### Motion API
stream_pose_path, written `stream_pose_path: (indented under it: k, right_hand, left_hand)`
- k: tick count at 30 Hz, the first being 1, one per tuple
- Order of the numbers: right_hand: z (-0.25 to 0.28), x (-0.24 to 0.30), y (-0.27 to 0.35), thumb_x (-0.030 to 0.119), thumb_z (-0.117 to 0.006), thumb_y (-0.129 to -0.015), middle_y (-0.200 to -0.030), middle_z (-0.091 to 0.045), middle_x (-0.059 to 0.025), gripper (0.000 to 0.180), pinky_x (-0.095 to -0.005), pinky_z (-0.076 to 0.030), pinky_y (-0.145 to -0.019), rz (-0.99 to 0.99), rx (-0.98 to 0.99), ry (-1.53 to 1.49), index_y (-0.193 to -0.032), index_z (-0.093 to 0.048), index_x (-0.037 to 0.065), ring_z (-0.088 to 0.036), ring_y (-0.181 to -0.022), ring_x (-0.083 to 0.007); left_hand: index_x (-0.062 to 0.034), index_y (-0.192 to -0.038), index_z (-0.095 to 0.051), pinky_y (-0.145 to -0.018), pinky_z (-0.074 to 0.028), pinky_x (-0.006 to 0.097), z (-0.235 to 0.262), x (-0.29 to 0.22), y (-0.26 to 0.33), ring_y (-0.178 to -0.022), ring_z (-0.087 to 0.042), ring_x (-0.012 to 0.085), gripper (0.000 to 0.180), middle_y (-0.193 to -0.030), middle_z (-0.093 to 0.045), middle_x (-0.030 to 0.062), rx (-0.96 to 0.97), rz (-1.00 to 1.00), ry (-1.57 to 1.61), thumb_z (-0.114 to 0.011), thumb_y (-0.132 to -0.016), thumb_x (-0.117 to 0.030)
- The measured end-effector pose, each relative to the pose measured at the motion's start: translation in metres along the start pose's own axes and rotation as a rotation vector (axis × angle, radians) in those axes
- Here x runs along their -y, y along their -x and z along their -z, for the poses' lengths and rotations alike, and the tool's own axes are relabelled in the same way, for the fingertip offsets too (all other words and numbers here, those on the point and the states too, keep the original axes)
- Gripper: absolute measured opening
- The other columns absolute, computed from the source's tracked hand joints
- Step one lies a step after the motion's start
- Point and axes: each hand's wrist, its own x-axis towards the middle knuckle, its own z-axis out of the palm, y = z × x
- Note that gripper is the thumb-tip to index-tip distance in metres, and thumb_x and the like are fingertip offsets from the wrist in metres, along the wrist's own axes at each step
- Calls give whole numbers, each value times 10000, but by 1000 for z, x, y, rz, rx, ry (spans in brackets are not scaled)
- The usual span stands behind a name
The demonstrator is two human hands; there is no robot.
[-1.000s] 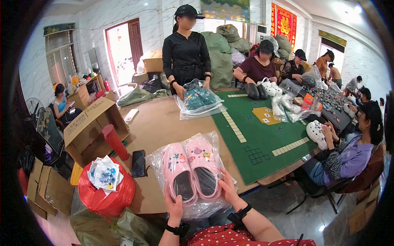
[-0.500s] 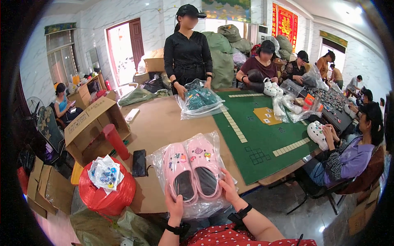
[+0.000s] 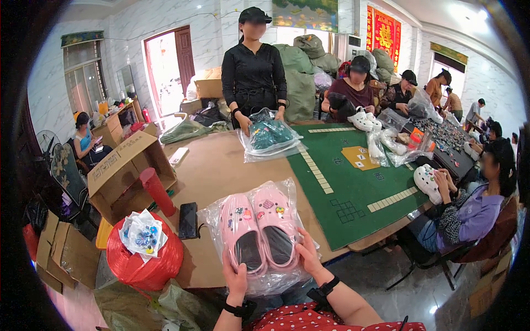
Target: The recorder sorts and inspects various pairs of shoes in plastic bags at a packing station.
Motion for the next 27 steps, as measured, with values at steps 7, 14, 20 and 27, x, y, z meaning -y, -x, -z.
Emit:
stream_pose_path:
  k: [7, 14, 20, 27]
  right_hand:
    - [-2, 1, 1, 158, -542, -918, -1268, -530, -121, 643, -284, -401, -950, 8, -6, -7, -1484, -256, 51, -518, -1084, -159]
    - [-4, 4, 2, 161, -546, -920, -1238, -545, -113, 636, -278, -416, -925, -2, -4, 8, -1482, -264, 62, -527, -1059, -151]
    - [5, -4, 1, 169, -550, -918, -1190, -557, -98, 636, -247, -416, -844, -18, -23, 70, -1481, -276, 61, -515, -960, -125]
    - [-2, 0, 0, 168, -546, -923, -1233, -540, -113, 631, -273, -412, -903, -1, -16, -4, -1480, -271, 53, -521, -1024, -147]
  left_hand:
    - [71, -1431, -328, -1114, -300, 389, 0, -1, 1, -1312, -415, 280, 723, -1403, -431, 188, -2, 1, 32, -546, -761, -88]
    - [76, -1430, -324, -1114, -300, 388, 2, 3, 2, -1311, -414, 277, 725, -1402, -431, 187, 12, -1, 33, -548, -758, -80]
    - [76, -1440, -312, -1123, -284, 387, -1, -3, 1, -1328, -395, 279, 738, -1420, -413, 193, 20, 7, 34, -548, -757, -79]
    - [79, -1440, -310, -1131, -273, 387, 1, 0, 1, -1337, -387, 276, 731, -1426, -410, 196, 6, 11, 29, -540, -761, -68]
